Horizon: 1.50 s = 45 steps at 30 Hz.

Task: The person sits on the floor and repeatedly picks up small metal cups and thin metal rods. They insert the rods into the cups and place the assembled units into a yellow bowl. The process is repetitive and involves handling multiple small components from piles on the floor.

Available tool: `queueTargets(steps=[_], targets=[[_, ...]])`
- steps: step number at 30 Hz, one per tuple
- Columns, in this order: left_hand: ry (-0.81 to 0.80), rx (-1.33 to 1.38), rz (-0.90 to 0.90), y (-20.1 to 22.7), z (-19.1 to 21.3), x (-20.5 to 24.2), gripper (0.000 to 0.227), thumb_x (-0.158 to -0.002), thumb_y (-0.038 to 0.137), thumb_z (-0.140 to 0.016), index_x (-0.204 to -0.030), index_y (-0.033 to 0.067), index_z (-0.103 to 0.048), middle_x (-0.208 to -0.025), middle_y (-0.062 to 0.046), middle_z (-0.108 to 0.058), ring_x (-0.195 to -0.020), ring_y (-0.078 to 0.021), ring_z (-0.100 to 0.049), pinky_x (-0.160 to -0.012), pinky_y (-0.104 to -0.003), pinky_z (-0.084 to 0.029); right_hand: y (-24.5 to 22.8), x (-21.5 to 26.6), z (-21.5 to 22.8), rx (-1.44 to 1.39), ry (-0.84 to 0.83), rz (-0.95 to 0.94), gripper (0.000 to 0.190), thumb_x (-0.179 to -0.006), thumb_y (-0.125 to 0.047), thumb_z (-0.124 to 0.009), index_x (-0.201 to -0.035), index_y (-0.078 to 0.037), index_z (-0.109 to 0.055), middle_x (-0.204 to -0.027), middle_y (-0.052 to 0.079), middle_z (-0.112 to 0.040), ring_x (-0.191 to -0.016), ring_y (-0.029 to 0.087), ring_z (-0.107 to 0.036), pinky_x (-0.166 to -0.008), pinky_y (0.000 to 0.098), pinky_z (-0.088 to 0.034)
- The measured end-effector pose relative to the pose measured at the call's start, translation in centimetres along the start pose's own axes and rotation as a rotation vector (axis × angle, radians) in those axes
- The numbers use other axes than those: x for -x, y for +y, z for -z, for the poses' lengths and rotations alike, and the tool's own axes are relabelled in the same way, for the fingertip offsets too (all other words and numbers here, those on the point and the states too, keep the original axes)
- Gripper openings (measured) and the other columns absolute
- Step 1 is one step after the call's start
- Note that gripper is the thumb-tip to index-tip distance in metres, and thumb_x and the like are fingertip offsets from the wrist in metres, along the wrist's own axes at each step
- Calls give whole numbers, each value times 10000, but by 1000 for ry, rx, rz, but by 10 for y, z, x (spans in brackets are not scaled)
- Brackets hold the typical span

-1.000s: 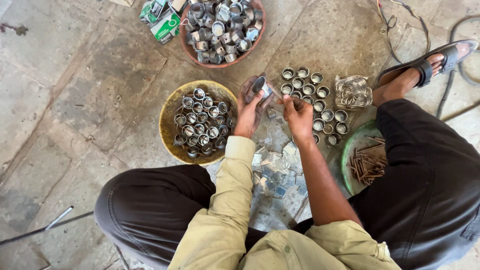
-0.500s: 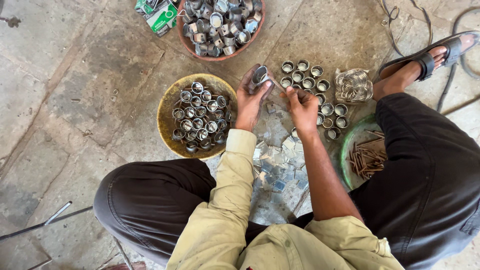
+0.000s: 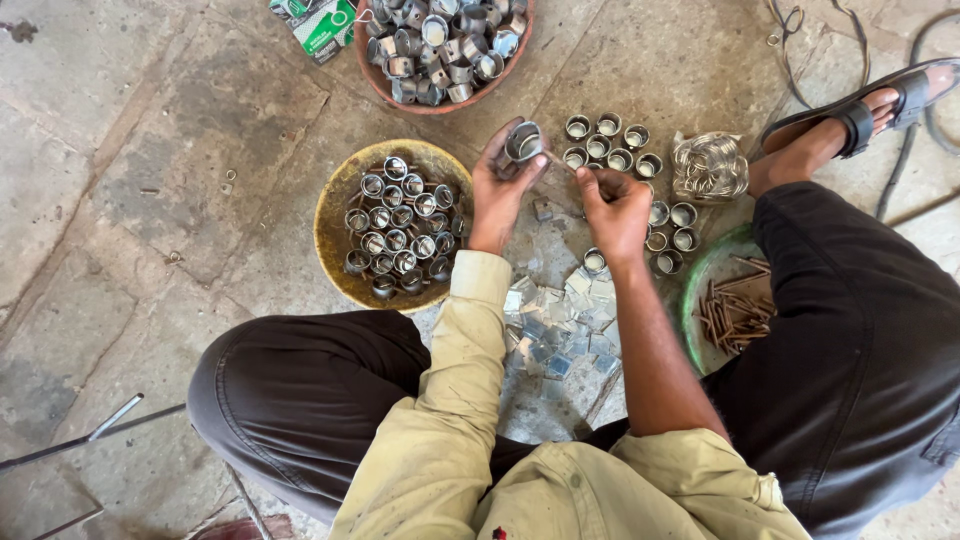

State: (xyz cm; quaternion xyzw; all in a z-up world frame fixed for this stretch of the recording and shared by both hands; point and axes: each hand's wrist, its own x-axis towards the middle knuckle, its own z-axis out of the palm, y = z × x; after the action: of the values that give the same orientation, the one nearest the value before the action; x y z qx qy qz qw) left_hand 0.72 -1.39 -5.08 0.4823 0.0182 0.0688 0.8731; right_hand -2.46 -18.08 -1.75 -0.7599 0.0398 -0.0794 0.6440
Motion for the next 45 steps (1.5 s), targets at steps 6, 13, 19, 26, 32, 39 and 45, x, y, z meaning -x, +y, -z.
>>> queueTargets(steps=[6, 13, 19, 26, 32, 39, 45], targets=[[-120, -620, -343, 17, -16, 8, 702, -804, -88, -835, -1435, 105, -594, -1411, -124, -581, -1291, -275, -632, -1109, -365, -559, -21, 2, 1, 227, 64, 314, 134, -933, -93, -796, -1043, -17, -794, -886, 29, -729, -668, 60, -584, -582, 238, -473], [-129, -1012, -593, 33, -27, 18, 747, -758, -134, -749, -1409, 199, -596, -1482, -162, -515, -1359, -350, -566, -1120, -391, -531, 22, -11, -1, -243, -112, -43, 289, -997, 0, -625, -1279, 10, -690, -991, 63, -746, -727, 70, -594, -639, 214, -511], [-16, -541, -324, 9, -9, 4, 655, -823, -139, -745, -1413, 64, -547, -1380, -98, -616, -1253, -215, -637, -1060, -306, -540, 30, -6, -8, -302, -171, -180, 176, -1023, -62, -648, -1141, 54, -707, -848, 71, -726, -627, 80, -633, -569, 237, -545], [-64, -322, -208, -8, 6, -2, 602, -855, -161, -751, -1401, -3, -555, -1316, -82, -646, -1192, -148, -646, -1031, -299, -553, 13, -7, -15, -203, -146, -100, 173, -1021, -96, -674, -1083, 49, -745, -737, 52, -680, -534, 71, -552, -473, 232, -450], [-48, -288, -195, -1, 5, 0, 595, -868, -153, -748, -1408, 13, -558, -1301, -81, -664, -1180, -151, -659, -1031, -296, -557, 11, -4, -24, -214, -137, -99, 175, -1020, -102, -681, -1090, 43, -751, -756, 54, -704, -563, 63, -569, -495, 229, -481], [-85, -430, -220, 14, -5, 8, 623, -850, -109, -761, -1416, 45, -550, -1380, -91, -630, -1250, -182, -633, -1085, -316, -522, 26, -4, -30, -399, -143, -159, 193, -1061, -139, -650, -1114, 39, -702, -762, 70, -683, -559, 90, -555, -507, 241, -476], [-63, -775, -292, -2, 13, 12, 591, -799, -7, -798, -1352, 83, -610, -1307, -135, -672, -1258, -290, -652, -1095, -388, -517, 63, -2, -53, -470, -94, -212, 195, -1098, -189, -637, -1066, -29, -531, -771, 60, -640, -586, 112, -557, -517, 273, -499]])
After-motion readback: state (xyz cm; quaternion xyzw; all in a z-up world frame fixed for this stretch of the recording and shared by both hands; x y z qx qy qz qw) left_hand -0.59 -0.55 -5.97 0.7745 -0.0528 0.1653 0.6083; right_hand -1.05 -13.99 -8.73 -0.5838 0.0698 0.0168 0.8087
